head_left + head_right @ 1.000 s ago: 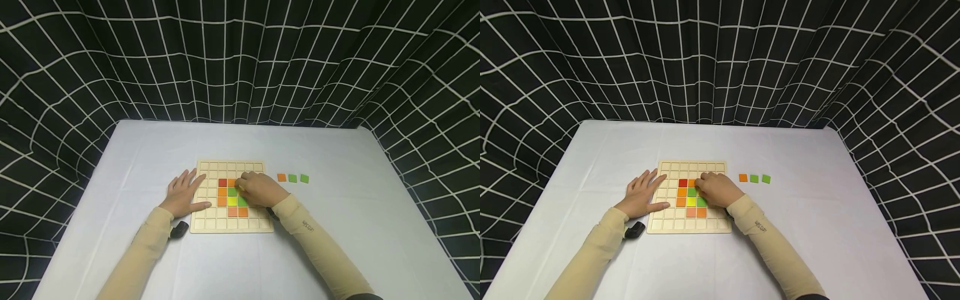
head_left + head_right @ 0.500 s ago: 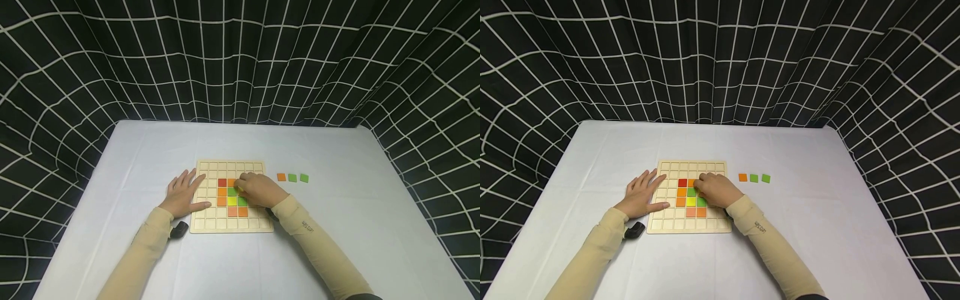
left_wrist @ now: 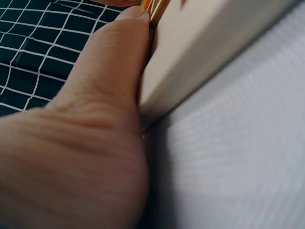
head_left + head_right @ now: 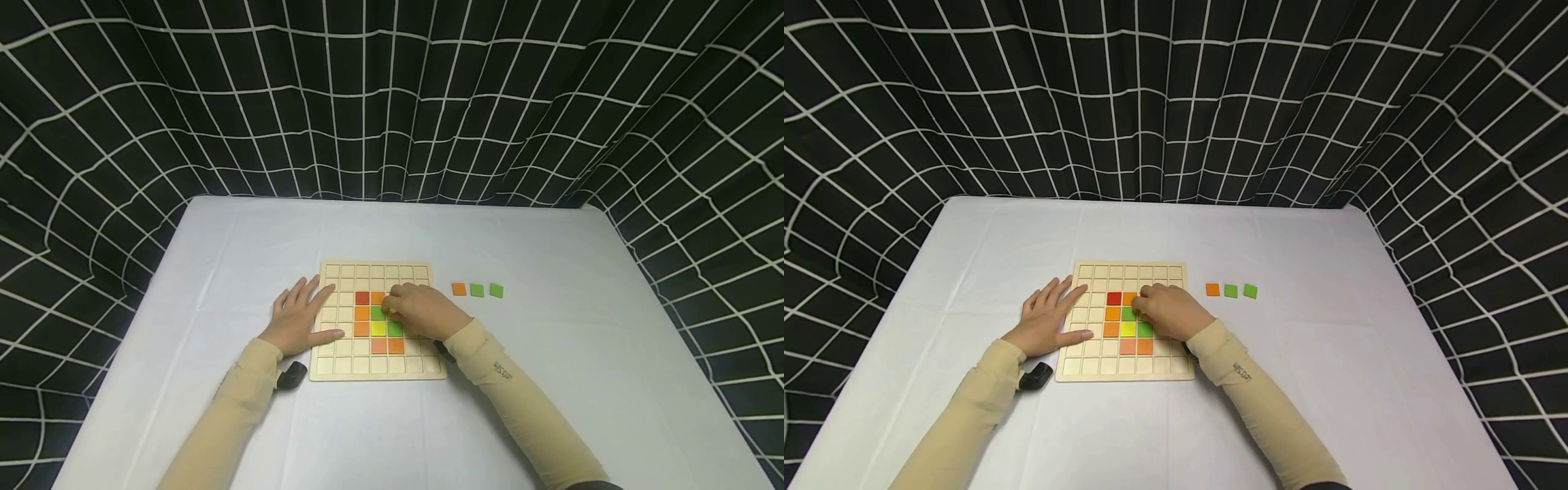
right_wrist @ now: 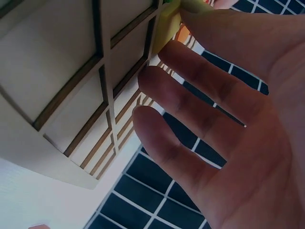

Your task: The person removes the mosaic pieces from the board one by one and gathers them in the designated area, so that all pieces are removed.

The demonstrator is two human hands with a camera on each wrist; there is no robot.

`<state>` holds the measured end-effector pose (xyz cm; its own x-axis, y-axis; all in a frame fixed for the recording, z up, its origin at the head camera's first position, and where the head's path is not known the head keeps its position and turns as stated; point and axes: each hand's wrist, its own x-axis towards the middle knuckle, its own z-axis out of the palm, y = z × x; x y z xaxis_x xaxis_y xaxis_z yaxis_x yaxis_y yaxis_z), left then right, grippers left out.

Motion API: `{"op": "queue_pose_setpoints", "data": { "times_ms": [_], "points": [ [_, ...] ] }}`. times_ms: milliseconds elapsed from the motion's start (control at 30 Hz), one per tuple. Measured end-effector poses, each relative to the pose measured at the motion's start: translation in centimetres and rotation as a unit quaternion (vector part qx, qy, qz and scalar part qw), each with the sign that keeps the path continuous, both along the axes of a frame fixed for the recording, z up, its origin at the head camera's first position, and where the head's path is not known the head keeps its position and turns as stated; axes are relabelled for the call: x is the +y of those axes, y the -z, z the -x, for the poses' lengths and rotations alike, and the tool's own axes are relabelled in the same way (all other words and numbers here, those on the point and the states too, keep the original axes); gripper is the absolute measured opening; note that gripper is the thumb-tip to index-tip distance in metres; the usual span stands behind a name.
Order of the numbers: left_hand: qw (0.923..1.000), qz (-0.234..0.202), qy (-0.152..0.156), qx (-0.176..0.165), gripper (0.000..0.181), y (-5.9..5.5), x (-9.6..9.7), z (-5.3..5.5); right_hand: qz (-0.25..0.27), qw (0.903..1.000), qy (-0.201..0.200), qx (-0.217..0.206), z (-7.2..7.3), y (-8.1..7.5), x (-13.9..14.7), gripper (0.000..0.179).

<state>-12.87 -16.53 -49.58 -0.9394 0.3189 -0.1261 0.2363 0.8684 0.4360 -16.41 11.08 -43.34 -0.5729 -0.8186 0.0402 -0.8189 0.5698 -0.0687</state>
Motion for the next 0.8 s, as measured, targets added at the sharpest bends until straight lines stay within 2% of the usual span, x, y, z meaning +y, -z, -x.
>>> {"op": "queue_pose_setpoints", "data": {
  "times_ms": [467,800],
  "points": [
    [1.0000,0.000,0.000,0.002,0.095,-0.28,0.14,-0.02,0.003,0.9999,-0.009,-0.005,-0.06,-0.04,0.10,0.013],
    [1.0000,0.003,0.000,-0.004,0.096,-0.16,0.07,-0.01,0.010,0.9996,-0.012,-0.023,-0.15,0.01,0.28,0.012]
  ]
}}
